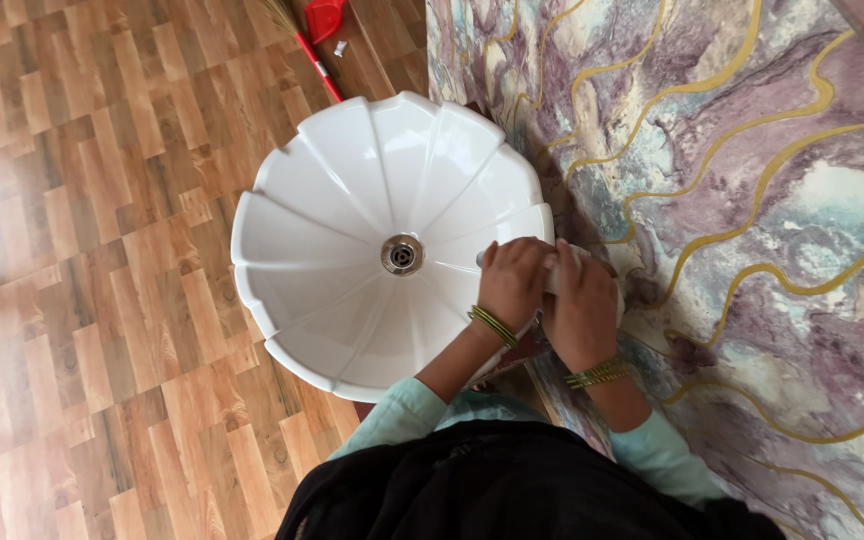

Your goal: The person wipes the faucet and basin of a white pedestal sink using a cloth. They scrub the interior and exterior surfaces of the sink repeatedly while another person sweeps the floor nearby.

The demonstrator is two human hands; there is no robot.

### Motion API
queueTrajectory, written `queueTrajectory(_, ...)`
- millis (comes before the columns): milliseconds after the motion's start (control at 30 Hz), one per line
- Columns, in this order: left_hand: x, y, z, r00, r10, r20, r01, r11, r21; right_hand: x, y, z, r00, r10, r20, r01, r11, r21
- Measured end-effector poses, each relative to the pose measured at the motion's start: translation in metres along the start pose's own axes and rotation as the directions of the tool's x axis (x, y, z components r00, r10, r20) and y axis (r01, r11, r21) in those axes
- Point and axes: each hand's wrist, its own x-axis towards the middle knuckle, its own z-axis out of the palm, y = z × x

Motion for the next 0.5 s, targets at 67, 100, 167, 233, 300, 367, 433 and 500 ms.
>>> queueTrajectory(67,0.000,-0.017,0.003,0.998,-0.061,-0.019,0.059,0.996,-0.073,0.014,-0.011,-0.001,0.995,0.016,0.100,-0.001,0.988,-0.154)
queueTrajectory(100,-0.001,-0.026,0.005,0.995,-0.091,-0.027,0.088,0.990,-0.109,0.019,-0.016,0.001,0.995,-0.002,0.104,0.022,0.981,-0.194)
queueTrajectory(167,-0.003,-0.046,0.006,0.984,-0.175,0.031,0.178,0.963,-0.202,0.029,-0.027,0.008,0.993,-0.042,0.108,0.070,0.961,-0.267)
queueTrajectory(233,-0.007,-0.069,0.008,0.976,-0.214,0.043,0.218,0.936,-0.275,0.040,-0.038,0.021,0.989,-0.027,0.148,0.080,0.927,-0.367)
queueTrajectory(300,-0.015,-0.092,0.014,0.976,-0.218,0.002,0.206,0.919,-0.337,0.047,-0.051,0.037,0.971,-0.006,0.238,0.128,0.857,-0.500)
queueTrajectory(367,-0.021,-0.112,0.020,0.970,-0.244,-0.014,0.226,0.914,-0.338,0.057,-0.064,0.055,0.935,0.041,0.353,0.213,0.731,-0.648)
queueTrajectory(433,-0.027,-0.126,0.024,0.955,-0.297,-0.006,0.277,0.896,-0.348,0.064,-0.075,0.071,0.901,0.059,0.430,0.292,0.652,-0.700)
queueTrajectory(500,-0.031,-0.132,0.024,0.926,-0.377,0.029,0.361,0.859,-0.363,0.062,-0.076,0.077,0.889,0.034,0.457,0.337,0.627,-0.702)
